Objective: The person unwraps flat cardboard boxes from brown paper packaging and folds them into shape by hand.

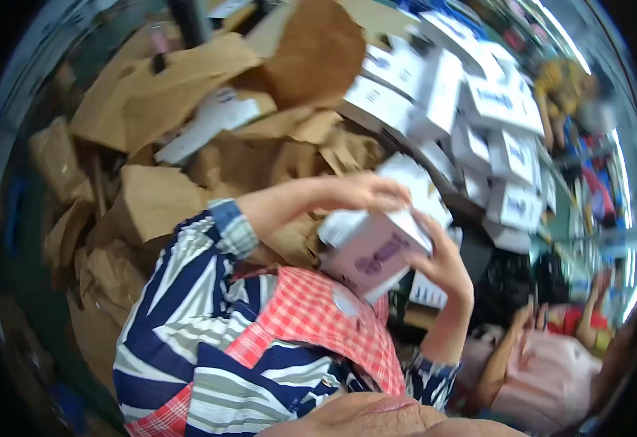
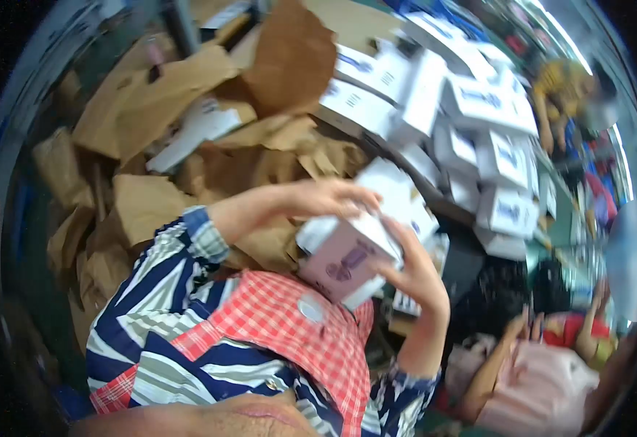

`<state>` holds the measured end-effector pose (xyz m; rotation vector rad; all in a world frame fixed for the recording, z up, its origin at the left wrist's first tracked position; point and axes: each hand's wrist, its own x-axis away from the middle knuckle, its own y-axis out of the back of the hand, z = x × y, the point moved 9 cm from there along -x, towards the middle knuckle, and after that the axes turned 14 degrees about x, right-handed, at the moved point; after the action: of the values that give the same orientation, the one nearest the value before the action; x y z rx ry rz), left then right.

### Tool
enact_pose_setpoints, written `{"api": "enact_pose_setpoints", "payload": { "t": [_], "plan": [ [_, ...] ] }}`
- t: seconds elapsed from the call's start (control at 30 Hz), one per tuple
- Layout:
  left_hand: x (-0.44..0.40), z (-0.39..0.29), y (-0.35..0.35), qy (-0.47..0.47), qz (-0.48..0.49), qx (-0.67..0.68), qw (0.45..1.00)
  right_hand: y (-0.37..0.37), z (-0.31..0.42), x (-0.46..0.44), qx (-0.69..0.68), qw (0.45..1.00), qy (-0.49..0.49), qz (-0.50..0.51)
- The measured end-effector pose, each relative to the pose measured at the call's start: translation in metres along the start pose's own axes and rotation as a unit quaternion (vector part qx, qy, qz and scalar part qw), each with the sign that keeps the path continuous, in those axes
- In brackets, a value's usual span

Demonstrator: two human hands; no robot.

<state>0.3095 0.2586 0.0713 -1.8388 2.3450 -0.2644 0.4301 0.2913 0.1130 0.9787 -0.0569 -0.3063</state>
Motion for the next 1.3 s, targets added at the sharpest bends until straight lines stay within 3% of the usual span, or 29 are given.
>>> {"api": "enact_pose_setpoints", "payload": {
  "t": [0.07,0.1,0.13,0.17,0.2,0.23,0.3,0.37,0.4,0.43,0.47,0.5,0.6,0.63,0.67,0.7,0.73,0.77,0.8,0.87,0.9,0.93,0.97,1.0,1.03,1.07,1.13,1.23,1.3],
  "plan": [
    [0.001,-0.015,0.026,-0.120,-0.134,0.161,0.970,0.010,-0.019,0.002,-0.030,0.992,-0.117,0.040],
    [0.007,-0.042,0.037,-0.208,-0.196,0.171,0.943,0.030,-0.033,0.002,-0.048,0.988,-0.149,0.005],
    [0.016,-0.048,0.060,-0.262,-0.267,0.140,0.917,0.069,-0.040,0.001,0.031,0.986,-0.101,-0.132],
    [0.026,-0.054,0.074,-0.301,-0.315,0.145,0.888,0.092,-0.065,0.010,-0.152,0.945,-0.172,-0.231],
    [0.038,-0.060,0.086,-0.342,-0.363,0.150,0.854,0.118,-0.056,0.012,-0.242,0.907,-0.157,-0.305],
    [0.041,-0.059,0.090,-0.352,-0.370,0.172,0.842,0.140,-0.059,0.015,-0.353,0.851,-0.082,-0.379],
    [0.043,-0.050,0.092,-0.332,-0.378,0.194,0.842,0.139,-0.094,0.020,-0.503,0.748,-0.083,-0.426],
    [0.032,-0.035,0.089,-0.269,-0.345,0.123,0.891,0.115,-0.106,0.027,-0.321,0.830,-0.162,-0.427],
    [0.028,-0.026,0.087,-0.240,-0.343,0.093,0.903,0.102,-0.094,0.028,-0.131,0.886,-0.252,-0.367],
    [0.023,-0.020,0.085,-0.211,-0.334,0.070,0.916,0.079,-0.120,0.031,-0.076,0.904,-0.258,-0.333],
    [0.017,-0.012,0.082,-0.181,-0.324,0.048,0.927,0.057,-0.127,0.035,-0.104,0.891,-0.309,-0.316],
    [0.007,0.001,0.085,-0.141,-0.320,0.042,0.936,0.043,-0.133,0.038,-0.028,0.894,-0.312,-0.320],
    [-0.044,0.025,0.087,-0.047,-0.322,-0.150,0.934,-0.023,-0.198,0.034,-0.031,0.878,-0.403,-0.255],
    [-0.062,0.037,0.089,-0.018,-0.327,-0.229,0.917,-0.032,-0.192,0.025,0.052,0.872,-0.432,-0.224],
    [-0.079,0.045,0.082,0.007,-0.281,-0.244,0.928,-0.039,-0.186,0.015,0.049,0.884,-0.401,-0.234],
    [-0.091,0.059,0.079,0.056,-0.274,-0.314,0.907,-0.044,-0.180,0.005,0.046,0.896,-0.369,-0.243],
    [-0.104,0.078,0.073,0.095,-0.221,-0.292,0.926,-0.046,-0.173,-0.005,0.060,0.908,-0.331,-0.251],
    [-0.103,0.078,0.063,0.085,-0.239,-0.334,0.908,-0.049,-0.165,-0.013,0.072,0.917,-0.295,-0.258],
    [-0.099,0.078,0.055,0.075,-0.256,-0.376,0.887,-0.036,-0.148,-0.010,0.042,0.908,-0.351,-0.227],
    [-0.095,0.082,0.060,0.025,-0.247,-0.331,0.911,-0.007,-0.161,0.014,0.147,0.861,-0.339,-0.351],
    [-0.090,0.082,0.066,0.012,-0.254,-0.299,0.920,0.001,-0.173,0.030,0.153,0.836,-0.387,-0.359],
    [-0.083,0.082,0.073,0.003,-0.285,-0.301,0.910,0.000,-0.186,0.043,0.163,0.820,-0.442,-0.325],
    [-0.079,0.079,0.077,-0.004,-0.287,-0.297,0.911,-0.010,-0.192,0.036,0.172,0.840,-0.452,-0.245],
    [-0.079,0.074,0.078,-0.015,-0.289,-0.292,0.911,-0.020,-0.197,0.029,0.180,0.855,-0.458,-0.165],
    [-0.084,0.072,0.075,-0.016,-0.285,-0.293,0.912,-0.040,-0.199,0.020,0.104,0.877,-0.454,-0.121],
    [-0.088,0.074,0.067,0.029,-0.257,-0.293,0.920,-0.048,-0.188,0.010,0.089,0.892,-0.432,-0.101],
    [-0.094,0.086,0.064,0.080,-0.238,-0.329,0.911,-0.053,-0.183,0.005,0.109,0.897,-0.356,-0.237],
    [-0.078,0.074,0.058,0.067,-0.258,-0.402,0.876,-0.039,-0.150,0.006,0.093,0.904,-0.331,-0.254],
    [-0.061,0.056,0.050,-0.013,-0.247,-0.345,0.905,-0.021,-0.113,0.013,0.117,0.907,-0.300,-0.272]
  ]
}}
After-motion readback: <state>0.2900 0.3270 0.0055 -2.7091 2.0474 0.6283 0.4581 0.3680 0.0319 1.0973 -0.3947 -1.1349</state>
